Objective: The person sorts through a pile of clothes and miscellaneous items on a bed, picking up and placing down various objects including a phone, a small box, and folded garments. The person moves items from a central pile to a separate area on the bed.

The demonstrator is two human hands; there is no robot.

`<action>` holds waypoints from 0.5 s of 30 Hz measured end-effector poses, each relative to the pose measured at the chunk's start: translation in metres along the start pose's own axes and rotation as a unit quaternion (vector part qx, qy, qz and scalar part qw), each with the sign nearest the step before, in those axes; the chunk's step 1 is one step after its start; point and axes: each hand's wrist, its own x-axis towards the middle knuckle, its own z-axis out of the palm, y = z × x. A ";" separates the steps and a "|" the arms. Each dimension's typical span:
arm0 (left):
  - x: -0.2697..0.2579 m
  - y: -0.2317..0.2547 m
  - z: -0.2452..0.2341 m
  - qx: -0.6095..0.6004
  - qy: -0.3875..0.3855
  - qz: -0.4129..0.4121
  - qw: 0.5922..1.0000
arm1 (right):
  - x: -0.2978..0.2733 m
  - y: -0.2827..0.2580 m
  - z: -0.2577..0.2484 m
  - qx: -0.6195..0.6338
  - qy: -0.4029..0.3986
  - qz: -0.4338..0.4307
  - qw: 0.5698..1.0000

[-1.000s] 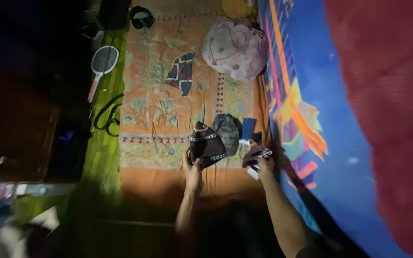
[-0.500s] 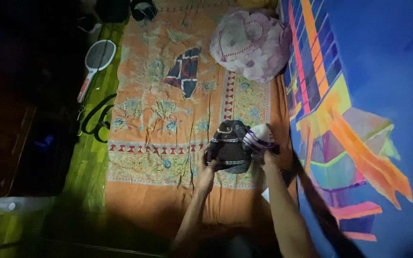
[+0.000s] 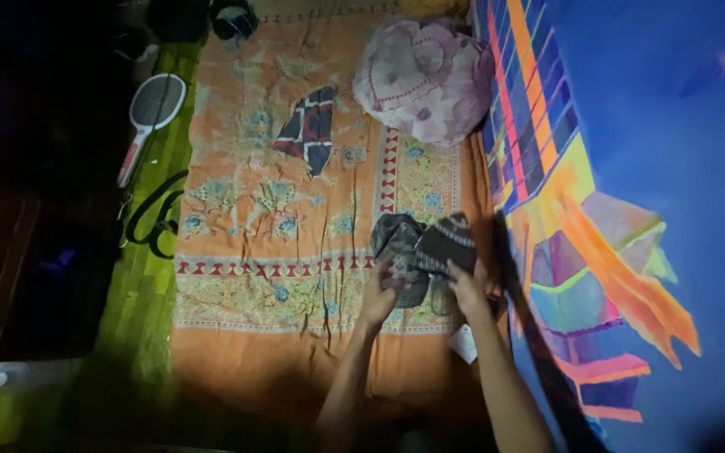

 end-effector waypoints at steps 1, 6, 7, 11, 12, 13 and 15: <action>-0.003 -0.002 -0.002 -0.050 0.020 -0.020 0.998 | 0.014 0.002 0.003 0.000 -0.006 0.016 1.000; -0.026 0.006 -0.015 0.004 0.021 -0.098 0.995 | 0.044 -0.004 0.010 -0.481 0.075 0.021 0.873; -0.029 0.011 -0.017 -0.020 0.018 -0.122 0.992 | 0.041 -0.006 0.011 -0.496 0.075 -0.033 0.864; -0.045 0.043 -0.017 0.067 0.055 -0.061 0.994 | 0.003 -0.014 0.005 -0.554 0.099 -0.216 0.798; -0.050 0.056 -0.016 0.063 0.056 -0.059 0.995 | -0.008 -0.019 0.003 -0.566 0.111 -0.255 0.776; -0.053 0.070 -0.014 0.059 0.058 -0.056 0.995 | -0.021 -0.025 0.002 -0.522 0.093 -0.230 0.816; -0.062 0.102 -0.009 0.013 0.049 -0.073 0.996 | -0.050 -0.037 0.002 -0.427 0.056 -0.178 0.885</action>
